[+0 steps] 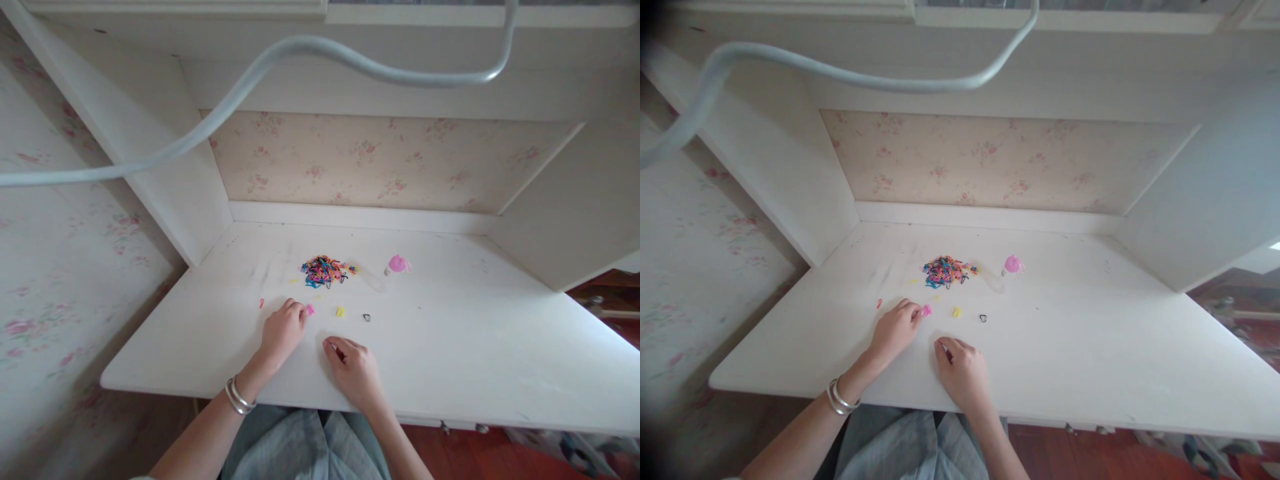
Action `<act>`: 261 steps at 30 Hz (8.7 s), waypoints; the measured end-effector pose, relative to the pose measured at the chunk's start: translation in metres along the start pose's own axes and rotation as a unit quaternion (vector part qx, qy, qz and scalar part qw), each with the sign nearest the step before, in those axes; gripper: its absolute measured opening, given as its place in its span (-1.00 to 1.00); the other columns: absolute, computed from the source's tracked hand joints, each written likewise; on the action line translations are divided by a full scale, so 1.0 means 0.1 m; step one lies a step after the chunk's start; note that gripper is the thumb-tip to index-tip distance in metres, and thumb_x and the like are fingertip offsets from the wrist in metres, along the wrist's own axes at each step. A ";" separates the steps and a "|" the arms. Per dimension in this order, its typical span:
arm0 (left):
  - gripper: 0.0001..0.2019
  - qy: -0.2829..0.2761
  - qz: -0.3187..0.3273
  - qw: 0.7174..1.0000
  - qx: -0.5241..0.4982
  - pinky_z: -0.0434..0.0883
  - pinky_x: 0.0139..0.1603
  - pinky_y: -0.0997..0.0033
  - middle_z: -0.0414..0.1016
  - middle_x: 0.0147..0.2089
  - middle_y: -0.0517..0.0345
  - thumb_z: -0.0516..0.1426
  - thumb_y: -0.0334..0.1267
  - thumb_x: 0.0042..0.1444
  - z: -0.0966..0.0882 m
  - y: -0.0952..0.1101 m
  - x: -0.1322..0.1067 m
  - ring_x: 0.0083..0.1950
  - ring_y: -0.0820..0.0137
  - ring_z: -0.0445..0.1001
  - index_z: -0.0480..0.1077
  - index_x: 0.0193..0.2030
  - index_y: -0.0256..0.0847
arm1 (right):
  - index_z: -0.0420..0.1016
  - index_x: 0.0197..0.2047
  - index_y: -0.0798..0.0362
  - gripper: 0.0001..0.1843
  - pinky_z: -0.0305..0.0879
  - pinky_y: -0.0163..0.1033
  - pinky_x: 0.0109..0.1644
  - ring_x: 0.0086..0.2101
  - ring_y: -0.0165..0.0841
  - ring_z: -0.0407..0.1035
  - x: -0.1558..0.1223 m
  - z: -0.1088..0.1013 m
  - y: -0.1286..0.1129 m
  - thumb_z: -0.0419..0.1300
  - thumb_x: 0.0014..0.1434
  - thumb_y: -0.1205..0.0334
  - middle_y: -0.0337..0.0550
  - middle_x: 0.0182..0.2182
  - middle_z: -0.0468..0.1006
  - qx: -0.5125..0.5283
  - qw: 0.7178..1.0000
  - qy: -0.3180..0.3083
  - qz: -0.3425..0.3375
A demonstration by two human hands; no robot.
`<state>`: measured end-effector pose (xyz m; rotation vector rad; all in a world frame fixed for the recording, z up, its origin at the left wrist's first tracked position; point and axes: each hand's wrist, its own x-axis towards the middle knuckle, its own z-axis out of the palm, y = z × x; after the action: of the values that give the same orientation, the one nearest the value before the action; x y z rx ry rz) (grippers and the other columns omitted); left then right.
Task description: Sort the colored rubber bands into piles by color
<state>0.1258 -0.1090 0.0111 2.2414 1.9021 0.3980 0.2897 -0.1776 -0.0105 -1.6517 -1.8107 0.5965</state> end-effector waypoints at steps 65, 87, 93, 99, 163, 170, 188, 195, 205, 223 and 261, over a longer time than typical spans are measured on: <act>-0.72 0.049 0.063 0.961 -0.264 0.34 -0.29 0.46 0.48 -0.36 0.13 -0.05 -0.17 0.25 -0.01 -0.41 -0.53 -0.34 0.42 0.42 0.45 -0.29 -0.15 | 0.52 -0.24 -0.10 -0.63 0.03 -0.33 -0.43 -0.37 -0.41 0.43 0.44 -0.11 0.00 -0.10 0.33 0.08 -0.21 -0.32 0.52 -0.288 0.948 0.025 0.132; -0.75 0.043 0.069 0.962 -0.259 0.31 -0.32 0.48 0.48 -0.36 0.16 -0.04 -0.16 0.24 0.00 -0.41 -0.53 -0.36 0.43 0.42 0.43 -0.30 -0.13 | 0.53 -0.11 -0.04 -0.60 0.15 -0.32 -0.30 -0.41 -0.40 0.36 0.35 -0.58 0.58 -0.01 0.18 -0.03 -0.25 -0.43 0.47 -0.150 0.964 0.131 0.174; -0.76 0.044 0.073 0.965 -0.249 0.30 -0.34 0.50 0.48 -0.36 0.18 -0.04 -0.17 0.24 0.01 -0.41 -0.53 -0.37 0.44 0.41 0.43 -0.30 -0.13 | 0.44 0.04 -0.16 -0.60 0.13 -0.32 -0.33 -0.37 -0.41 0.37 0.31 -0.50 0.56 0.02 0.18 -0.03 -0.27 -0.31 0.46 -0.192 0.965 0.062 0.167; -0.75 0.039 0.073 0.966 -0.247 0.30 -0.33 0.50 0.47 -0.37 0.18 -0.04 -0.18 0.25 0.00 -0.40 -0.54 -0.37 0.44 0.41 0.43 -0.30 -0.13 | 0.48 -0.03 -0.22 -0.66 0.11 -0.34 -0.35 -0.36 -0.43 0.37 0.39 -0.45 0.52 -0.03 0.25 0.03 -0.27 -0.23 0.46 -0.218 0.962 0.053 0.155; -0.73 0.029 0.078 0.980 -0.182 0.33 -0.28 0.48 0.50 -0.32 0.18 -0.07 -0.15 0.26 0.02 -0.36 -0.52 -0.33 0.44 0.45 0.43 -0.28 -0.10 | 0.50 -0.34 -0.05 -0.74 0.13 -0.33 -0.35 -0.41 -0.39 0.37 0.46 -0.47 0.64 -0.01 0.13 0.15 -0.24 -0.39 0.54 -0.141 0.976 0.104 0.130; -0.75 0.021 0.074 0.978 -0.192 0.32 -0.26 0.48 0.50 -0.30 0.20 -0.04 -0.17 0.25 0.02 -0.35 -0.54 -0.32 0.45 0.44 0.44 -0.27 -0.12 | 0.49 -0.35 -0.03 -0.75 0.13 -0.34 -0.32 -0.43 -0.40 0.35 0.43 -0.46 0.69 -0.01 0.15 0.16 -0.24 -0.42 0.52 -0.121 0.978 0.129 0.107; -0.78 -0.004 0.024 1.000 0.007 0.33 -0.15 0.44 0.54 -0.11 0.11 0.00 -0.21 0.21 -0.02 0.14 0.75 -0.14 0.36 0.49 0.47 -0.19 -0.11 | 0.54 -0.32 -0.04 -0.67 0.20 -0.31 -0.30 -0.39 -0.34 0.41 0.48 -0.52 0.76 -0.03 0.16 0.06 -0.19 -0.39 0.59 -0.028 0.980 0.137 0.142; -0.73 -0.011 0.027 0.999 0.033 0.35 -0.10 0.38 0.53 -0.06 0.04 -0.03 -0.22 0.24 0.12 0.14 0.91 -0.06 0.31 0.49 0.48 -0.11 -0.11 | 0.54 -0.30 -0.05 -0.67 0.19 -0.33 -0.31 -0.37 -0.36 0.42 0.51 -0.52 0.80 -0.03 0.17 0.07 -0.21 -0.38 0.59 -0.021 0.981 0.124 0.149; -0.74 -0.009 0.029 0.999 0.039 0.35 -0.06 0.42 0.52 -0.01 0.09 -0.02 -0.24 0.23 0.13 0.12 0.96 -0.02 0.33 0.48 0.49 -0.11 -0.07 | 0.53 -0.30 -0.07 -0.66 0.19 -0.34 -0.32 -0.38 -0.36 0.42 0.51 -0.52 0.81 -0.03 0.19 0.04 -0.22 -0.38 0.59 -0.029 0.982 0.116 0.145; -0.76 -0.015 0.029 0.999 0.034 0.32 -0.12 0.45 0.51 -0.06 0.08 -0.03 -0.26 0.23 0.12 -0.04 0.96 -0.07 0.34 0.47 0.47 -0.18 -0.13 | 0.54 -0.29 -0.08 -0.67 0.17 -0.34 -0.33 -0.37 -0.36 0.42 0.51 -0.52 0.81 -0.02 0.20 0.03 -0.24 -0.39 0.59 -0.029 0.983 0.111 0.144; -0.77 -0.027 0.080 0.994 0.065 0.32 -0.16 0.42 0.50 -0.11 0.10 -0.01 -0.23 0.21 0.06 -0.19 0.91 -0.12 0.34 0.48 0.48 -0.21 -0.10 | 0.56 -0.29 -0.11 -0.67 0.17 -0.34 -0.35 -0.36 -0.36 0.44 0.50 -0.53 0.78 -0.01 0.18 0.01 -0.24 -0.39 0.60 -0.045 0.983 0.108 0.143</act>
<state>0.1230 -0.0155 0.0077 2.4710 1.7751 0.2384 0.3808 -0.1224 -0.0194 -1.9742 -1.4769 0.4391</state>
